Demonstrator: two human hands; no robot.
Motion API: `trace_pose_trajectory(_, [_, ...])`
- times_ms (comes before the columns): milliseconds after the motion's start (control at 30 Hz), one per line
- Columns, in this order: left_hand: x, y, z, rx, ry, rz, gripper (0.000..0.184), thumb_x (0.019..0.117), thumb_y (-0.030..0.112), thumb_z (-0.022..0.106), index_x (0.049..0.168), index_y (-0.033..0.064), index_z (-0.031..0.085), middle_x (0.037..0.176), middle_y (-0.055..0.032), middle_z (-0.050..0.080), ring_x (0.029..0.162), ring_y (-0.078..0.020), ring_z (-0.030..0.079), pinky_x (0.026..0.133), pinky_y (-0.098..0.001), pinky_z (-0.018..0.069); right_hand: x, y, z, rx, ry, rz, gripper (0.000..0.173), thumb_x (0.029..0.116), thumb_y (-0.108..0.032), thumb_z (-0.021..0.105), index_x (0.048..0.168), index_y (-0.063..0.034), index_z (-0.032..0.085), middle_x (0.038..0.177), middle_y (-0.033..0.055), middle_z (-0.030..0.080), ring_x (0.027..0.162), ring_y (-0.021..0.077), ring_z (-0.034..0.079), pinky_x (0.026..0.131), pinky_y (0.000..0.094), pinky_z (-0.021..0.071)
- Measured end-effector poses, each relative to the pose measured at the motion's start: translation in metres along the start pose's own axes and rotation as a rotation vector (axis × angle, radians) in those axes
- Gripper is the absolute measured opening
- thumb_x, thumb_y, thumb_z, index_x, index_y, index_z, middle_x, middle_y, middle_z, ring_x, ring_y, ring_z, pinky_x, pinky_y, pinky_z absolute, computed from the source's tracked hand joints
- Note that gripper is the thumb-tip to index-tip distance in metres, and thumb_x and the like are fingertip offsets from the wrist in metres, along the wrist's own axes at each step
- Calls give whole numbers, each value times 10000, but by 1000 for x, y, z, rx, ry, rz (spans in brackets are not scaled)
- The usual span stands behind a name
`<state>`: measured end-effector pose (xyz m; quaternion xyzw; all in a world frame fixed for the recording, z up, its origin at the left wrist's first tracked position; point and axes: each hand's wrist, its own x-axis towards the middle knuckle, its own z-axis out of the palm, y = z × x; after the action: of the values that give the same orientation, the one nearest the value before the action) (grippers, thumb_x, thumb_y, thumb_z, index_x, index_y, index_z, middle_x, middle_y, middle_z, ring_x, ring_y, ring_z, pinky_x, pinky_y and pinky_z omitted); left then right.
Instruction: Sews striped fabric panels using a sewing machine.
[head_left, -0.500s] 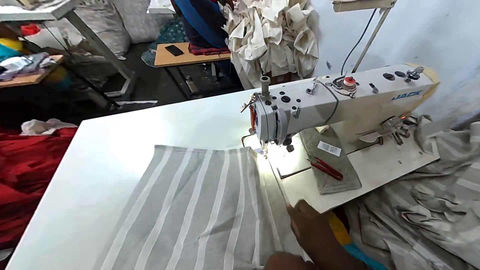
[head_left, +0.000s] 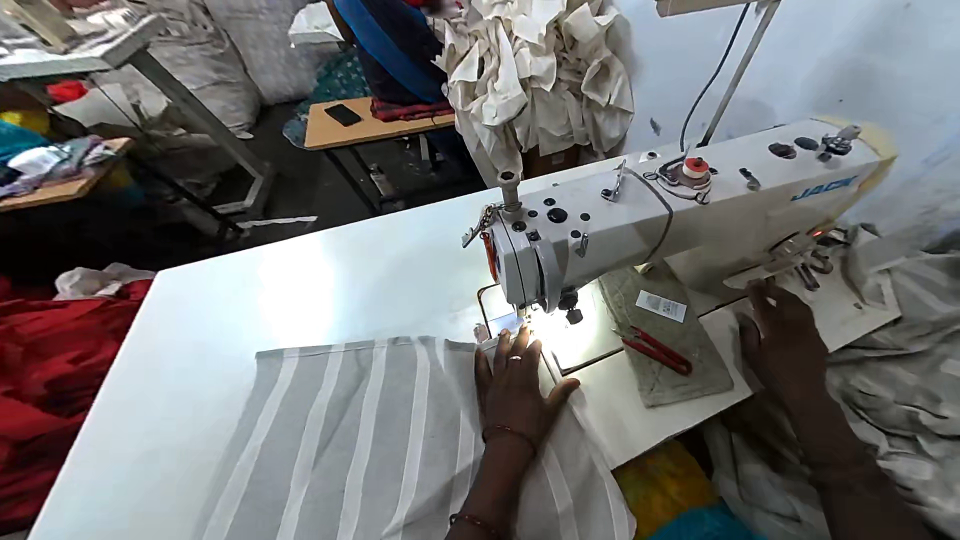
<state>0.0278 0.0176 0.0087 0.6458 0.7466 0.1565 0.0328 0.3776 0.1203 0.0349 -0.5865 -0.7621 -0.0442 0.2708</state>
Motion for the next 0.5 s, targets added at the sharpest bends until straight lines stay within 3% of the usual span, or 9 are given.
trace_pose_trajectory(100, [-1, 1, 0, 14, 18, 19, 859, 817, 824, 531, 1352, 168, 674, 1575, -23, 489, 1528, -314, 329, 1234, -641, 117, 4, 12, 17, 104, 28, 42, 392, 947, 69, 543, 1270, -63, 723, 1402, 183, 620, 1315, 423, 563, 996, 626, 502])
trace_pose_trajectory(167, [-6, 2, 1, 15, 50, 37, 851, 818, 834, 507, 1322, 174, 695, 1563, -25, 505, 1511, -320, 363, 1223, -653, 152, -1, 16, 23, 32, 60, 26, 385, 960, -14, 542, 1290, -104, 717, 1418, 149, 616, 1341, 389, 551, 1003, 583, 512])
trace_pose_trajectory(233, [-6, 1, 1, -1, 43, 39, 858, 805, 839, 521, 1325, 179, 695, 1556, -25, 514, 1508, -308, 370, 1220, -651, 156, -10, 33, 40, -53, 252, -18, 421, 1018, -165, 495, 1417, -96, 608, 1477, 172, 554, 1350, 392, 536, 1037, 550, 491])
trace_pose_trajectory(333, [8, -6, -3, -60, -23, 4, 840, 772, 801, 635, 1283, 137, 687, 1569, -43, 491, 1531, -275, 325, 1246, -610, 111, -7, 32, 34, -25, 216, 86, 514, 1057, -247, 464, 1525, -35, 463, 1596, 218, 401, 1440, 446, 415, 1132, 607, 379])
trace_pose_trajectory(500, [40, -19, -14, -79, -56, 11, 770, 760, 713, 744, 1184, 72, 698, 1487, -132, 548, 1516, -318, 334, 1246, -597, 127, -6, 33, 37, 10, 235, 121, 472, 1022, -247, 570, 1448, -44, 566, 1565, 215, 440, 1402, 445, 454, 1090, 615, 417])
